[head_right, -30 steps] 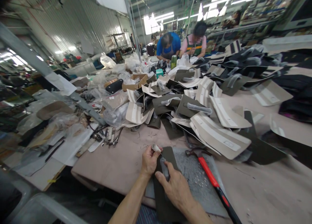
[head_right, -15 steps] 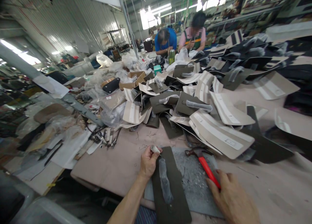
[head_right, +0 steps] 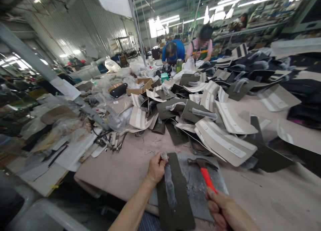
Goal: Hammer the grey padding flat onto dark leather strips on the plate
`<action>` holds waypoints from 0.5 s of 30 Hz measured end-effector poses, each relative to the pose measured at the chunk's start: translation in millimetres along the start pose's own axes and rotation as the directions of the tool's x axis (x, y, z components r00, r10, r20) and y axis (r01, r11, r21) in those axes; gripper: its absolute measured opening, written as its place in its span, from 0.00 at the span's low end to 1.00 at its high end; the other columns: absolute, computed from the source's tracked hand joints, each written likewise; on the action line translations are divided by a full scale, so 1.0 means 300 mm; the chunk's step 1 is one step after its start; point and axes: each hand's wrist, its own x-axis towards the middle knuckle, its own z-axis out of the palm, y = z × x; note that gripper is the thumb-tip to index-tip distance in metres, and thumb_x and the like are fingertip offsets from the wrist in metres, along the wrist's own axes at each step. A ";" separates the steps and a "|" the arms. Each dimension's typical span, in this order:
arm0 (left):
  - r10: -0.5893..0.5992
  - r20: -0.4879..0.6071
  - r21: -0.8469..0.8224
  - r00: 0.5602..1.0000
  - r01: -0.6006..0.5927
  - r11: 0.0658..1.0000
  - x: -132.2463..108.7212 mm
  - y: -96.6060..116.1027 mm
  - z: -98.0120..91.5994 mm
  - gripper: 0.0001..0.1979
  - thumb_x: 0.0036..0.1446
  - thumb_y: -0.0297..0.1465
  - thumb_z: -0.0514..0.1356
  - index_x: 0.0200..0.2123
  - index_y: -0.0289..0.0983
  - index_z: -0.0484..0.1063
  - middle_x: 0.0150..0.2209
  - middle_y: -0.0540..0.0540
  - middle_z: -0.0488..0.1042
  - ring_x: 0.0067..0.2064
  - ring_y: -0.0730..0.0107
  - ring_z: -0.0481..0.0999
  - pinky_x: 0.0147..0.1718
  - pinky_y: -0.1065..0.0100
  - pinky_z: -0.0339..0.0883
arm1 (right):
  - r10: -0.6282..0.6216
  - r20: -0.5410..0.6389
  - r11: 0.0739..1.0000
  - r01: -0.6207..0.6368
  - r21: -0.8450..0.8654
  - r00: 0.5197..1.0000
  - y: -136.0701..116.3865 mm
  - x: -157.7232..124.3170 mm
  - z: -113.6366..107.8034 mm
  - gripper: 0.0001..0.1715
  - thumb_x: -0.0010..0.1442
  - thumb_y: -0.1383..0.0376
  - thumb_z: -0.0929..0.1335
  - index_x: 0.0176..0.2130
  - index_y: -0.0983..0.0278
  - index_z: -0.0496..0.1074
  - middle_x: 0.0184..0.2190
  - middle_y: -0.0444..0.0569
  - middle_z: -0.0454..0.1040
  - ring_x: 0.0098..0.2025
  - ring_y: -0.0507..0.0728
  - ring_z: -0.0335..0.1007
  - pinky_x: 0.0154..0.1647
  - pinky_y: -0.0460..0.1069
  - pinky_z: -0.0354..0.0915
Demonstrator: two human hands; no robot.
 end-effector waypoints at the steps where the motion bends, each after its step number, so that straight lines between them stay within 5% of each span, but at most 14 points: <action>1: 0.011 0.003 0.014 1.000 -0.011 1.000 -0.003 0.001 0.000 0.09 0.55 0.21 0.57 0.36 0.38 0.73 0.32 0.49 0.77 0.36 0.66 0.76 0.38 0.70 0.66 | -0.079 -0.025 0.993 0.076 -0.085 0.997 -0.031 -0.014 0.034 0.24 0.61 0.42 0.64 0.32 0.59 0.63 0.20 0.36 0.55 0.15 0.47 0.45 0.14 0.44 0.47; 3: 0.030 0.008 0.039 0.999 -0.031 0.999 -0.010 0.002 0.001 0.10 0.54 0.20 0.56 0.36 0.38 0.74 0.32 0.49 0.77 0.35 0.66 0.76 0.37 0.70 0.66 | -0.380 -0.063 0.871 0.334 -0.362 0.923 -0.096 -0.024 0.090 0.27 0.64 0.40 0.59 0.31 0.59 0.62 0.19 0.37 0.56 0.16 0.49 0.50 0.17 0.46 0.49; 6: 0.042 0.013 0.064 0.999 -0.042 0.997 -0.016 0.000 0.001 0.10 0.55 0.20 0.56 0.36 0.38 0.74 0.32 0.49 0.77 0.35 0.67 0.76 0.36 0.71 0.65 | -0.694 0.058 0.480 0.522 -0.705 0.717 -0.178 0.006 0.136 0.24 0.67 0.44 0.57 0.31 0.58 0.61 0.18 0.41 0.61 0.19 0.53 0.58 0.23 0.49 0.52; 10: 0.027 0.008 0.057 1.000 -0.027 0.998 -0.019 -0.010 0.000 0.09 0.56 0.21 0.56 0.36 0.38 0.73 0.31 0.50 0.76 0.33 0.67 0.75 0.34 0.71 0.64 | -0.627 0.292 0.123 0.462 -0.879 0.722 -0.277 0.028 0.143 0.16 0.67 0.54 0.57 0.32 0.59 0.62 0.17 0.44 0.66 0.17 0.55 0.60 0.23 0.51 0.42; 12: 0.033 0.016 0.057 0.999 -0.034 0.998 -0.018 -0.014 -0.001 0.10 0.55 0.20 0.55 0.35 0.38 0.73 0.30 0.50 0.76 0.34 0.68 0.75 0.34 0.71 0.64 | -0.670 0.316 0.076 0.486 -0.870 0.671 -0.343 -0.015 0.138 0.17 0.68 0.53 0.58 0.32 0.58 0.62 0.17 0.43 0.65 0.16 0.55 0.60 0.22 0.51 0.42; 15: 0.058 0.035 0.053 0.998 -0.060 0.997 -0.017 -0.016 -0.002 0.10 0.55 0.20 0.55 0.35 0.38 0.73 0.31 0.49 0.76 0.35 0.67 0.75 0.36 0.71 0.64 | -0.883 0.134 0.152 0.543 -0.826 0.451 -0.420 -0.103 0.140 0.18 0.69 0.50 0.57 0.34 0.57 0.62 0.19 0.43 0.64 0.19 0.55 0.60 0.22 0.50 0.50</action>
